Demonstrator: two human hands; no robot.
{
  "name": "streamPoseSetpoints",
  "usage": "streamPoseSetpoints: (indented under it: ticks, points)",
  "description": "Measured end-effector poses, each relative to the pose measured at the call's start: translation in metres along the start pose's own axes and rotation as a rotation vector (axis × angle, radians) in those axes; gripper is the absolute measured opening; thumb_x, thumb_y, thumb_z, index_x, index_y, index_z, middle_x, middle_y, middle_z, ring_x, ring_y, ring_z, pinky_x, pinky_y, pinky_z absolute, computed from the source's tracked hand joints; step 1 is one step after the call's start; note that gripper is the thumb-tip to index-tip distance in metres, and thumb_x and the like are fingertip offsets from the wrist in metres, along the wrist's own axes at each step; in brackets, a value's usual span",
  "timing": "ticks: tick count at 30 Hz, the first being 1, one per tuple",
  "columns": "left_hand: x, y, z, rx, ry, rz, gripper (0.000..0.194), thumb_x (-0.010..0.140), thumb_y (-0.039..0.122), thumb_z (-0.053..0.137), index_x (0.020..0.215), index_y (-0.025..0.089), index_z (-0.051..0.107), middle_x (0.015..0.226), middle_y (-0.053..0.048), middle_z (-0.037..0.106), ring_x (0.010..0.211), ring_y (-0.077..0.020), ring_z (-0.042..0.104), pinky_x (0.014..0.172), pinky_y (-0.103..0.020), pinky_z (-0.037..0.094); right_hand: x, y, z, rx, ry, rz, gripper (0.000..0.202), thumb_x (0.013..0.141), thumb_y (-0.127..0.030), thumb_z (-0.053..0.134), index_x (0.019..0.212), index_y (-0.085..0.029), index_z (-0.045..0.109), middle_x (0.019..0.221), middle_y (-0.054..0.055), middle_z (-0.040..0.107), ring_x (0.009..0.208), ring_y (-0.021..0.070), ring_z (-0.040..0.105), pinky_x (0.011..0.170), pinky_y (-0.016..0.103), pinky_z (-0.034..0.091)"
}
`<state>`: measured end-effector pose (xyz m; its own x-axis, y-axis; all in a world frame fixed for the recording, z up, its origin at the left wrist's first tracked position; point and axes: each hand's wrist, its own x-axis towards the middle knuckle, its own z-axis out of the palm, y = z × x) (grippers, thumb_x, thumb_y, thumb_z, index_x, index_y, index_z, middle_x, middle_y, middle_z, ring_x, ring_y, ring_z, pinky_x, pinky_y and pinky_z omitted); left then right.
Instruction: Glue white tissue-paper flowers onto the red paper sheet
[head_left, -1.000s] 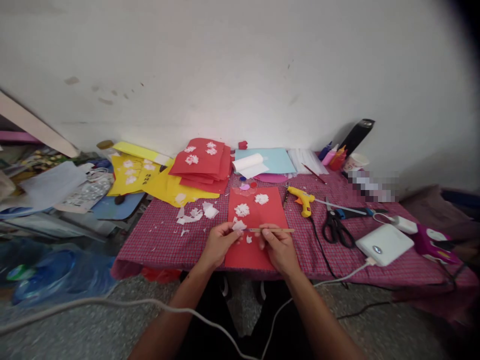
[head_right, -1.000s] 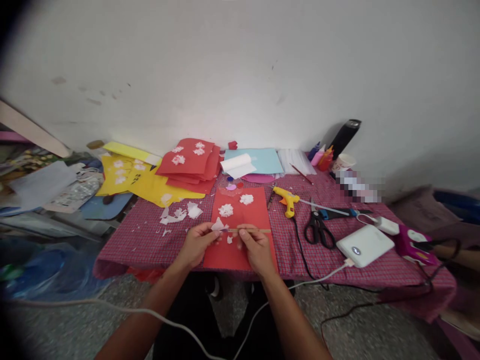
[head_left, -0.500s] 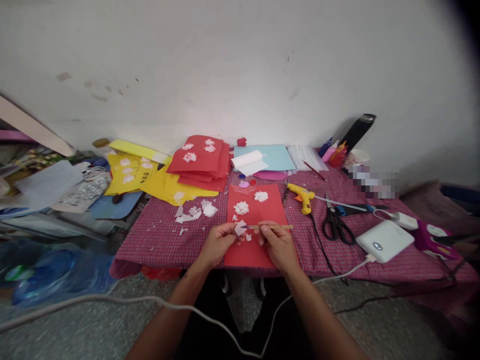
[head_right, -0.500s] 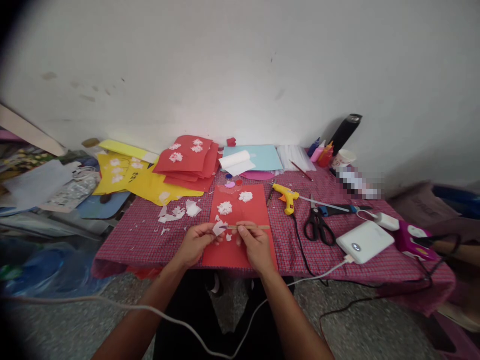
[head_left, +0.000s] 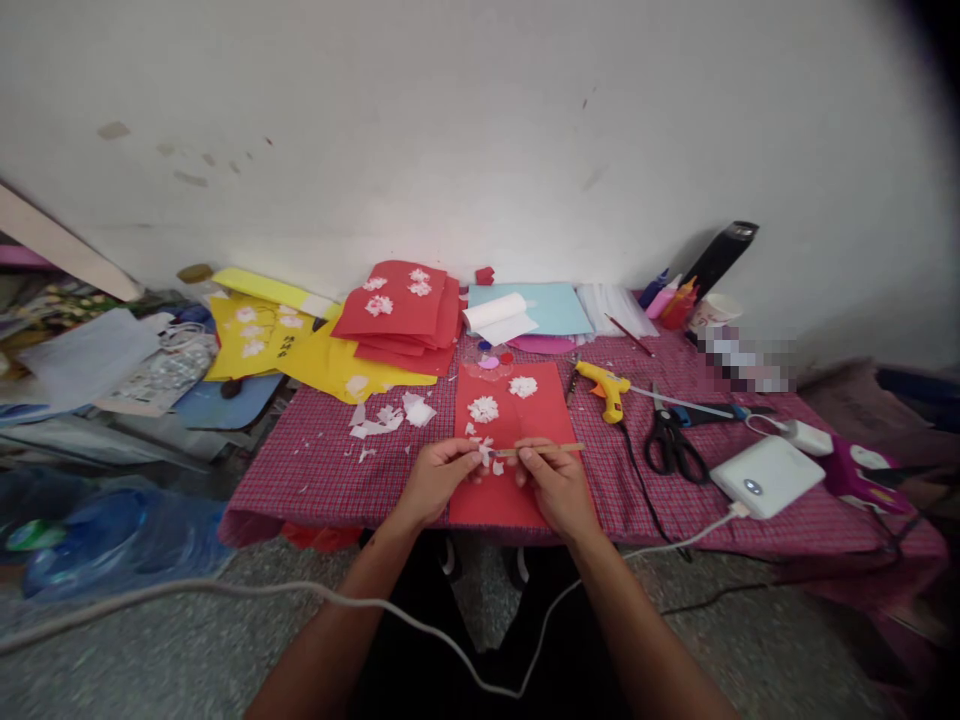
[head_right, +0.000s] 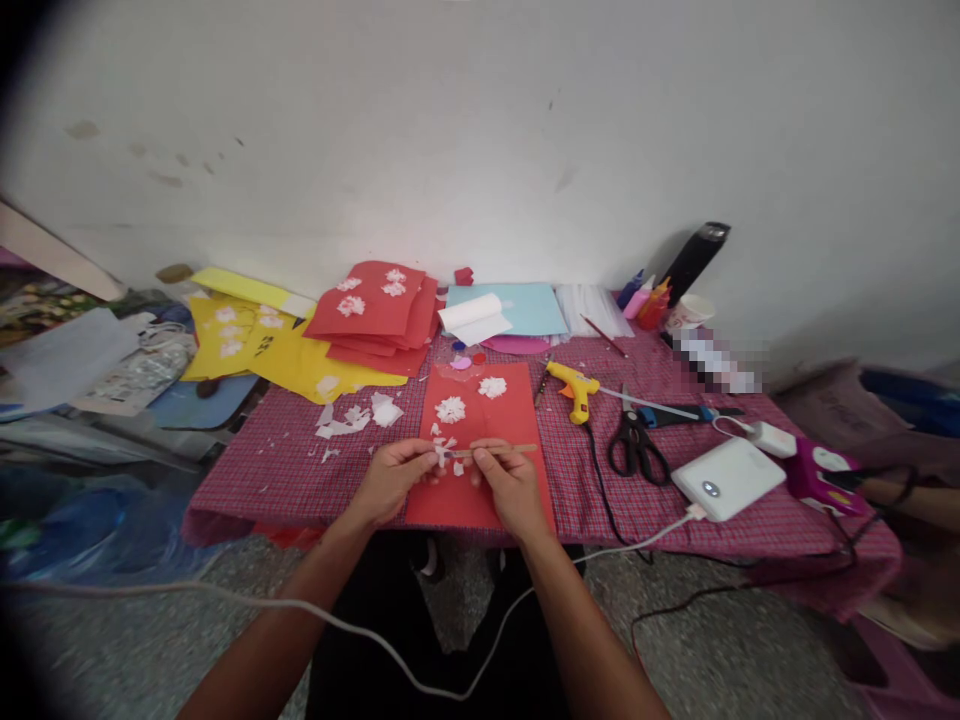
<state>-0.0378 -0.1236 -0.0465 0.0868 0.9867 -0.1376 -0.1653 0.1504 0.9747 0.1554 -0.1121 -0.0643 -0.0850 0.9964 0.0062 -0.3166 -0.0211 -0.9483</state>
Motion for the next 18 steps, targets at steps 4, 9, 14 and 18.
streamPoseSetpoints:
  ticks: [4, 9, 14, 18]
  points:
    - [-0.0023, 0.0031, 0.0013, 0.026, -0.013, 0.003, 0.028, 0.079, 0.036, 0.076, 0.096, 0.014, 0.075, 0.079, -0.005, 0.074, 0.070, -0.0148, 0.064, 0.068, -0.027, 0.052, -0.0010, -0.0005, 0.0013, -0.060, -0.045, -0.066, 0.015, 0.088, -0.037, 0.072, 0.086, -0.023, 0.078, 0.091, 0.004, 0.072, 0.059, 0.0132, 0.059, 0.060, 0.029, 0.048]
    - [-0.0042, 0.0032, -0.0006, 0.084, -0.050, 0.011, 0.027, 0.081, 0.037, 0.075, 0.096, 0.014, 0.074, 0.080, -0.005, 0.074, 0.071, -0.0155, 0.065, 0.069, -0.028, 0.052, -0.0021, -0.0028, 0.0019, -0.012, -0.046, -0.037, 0.017, 0.086, -0.038, 0.075, 0.093, -0.023, 0.075, 0.082, 0.003, 0.074, 0.059, 0.0150, 0.062, 0.060, 0.030, 0.050]
    - [-0.0061, 0.0033, -0.0025, 0.132, -0.095, 0.020, 0.024, 0.083, 0.037, 0.073, 0.094, 0.016, 0.075, 0.081, -0.005, 0.074, 0.071, -0.0157, 0.064, 0.071, -0.027, 0.051, -0.0028, -0.0078, 0.0047, -0.046, -0.086, -0.026, 0.018, 0.087, -0.038, 0.073, 0.082, -0.020, 0.074, 0.074, 0.003, 0.072, 0.056, 0.0146, 0.062, 0.056, 0.028, 0.049]
    - [-0.0079, 0.0056, -0.0024, 0.217, -0.119, 0.047, 0.025, 0.084, 0.038, 0.071, 0.093, 0.016, 0.076, 0.079, -0.005, 0.073, 0.069, -0.0150, 0.063, 0.069, -0.026, 0.050, -0.0044, -0.0077, 0.0041, -0.028, -0.067, -0.040, 0.017, 0.087, -0.039, 0.073, 0.083, -0.022, 0.074, 0.066, 0.000, 0.067, 0.053, 0.0134, 0.057, 0.052, 0.027, 0.045]
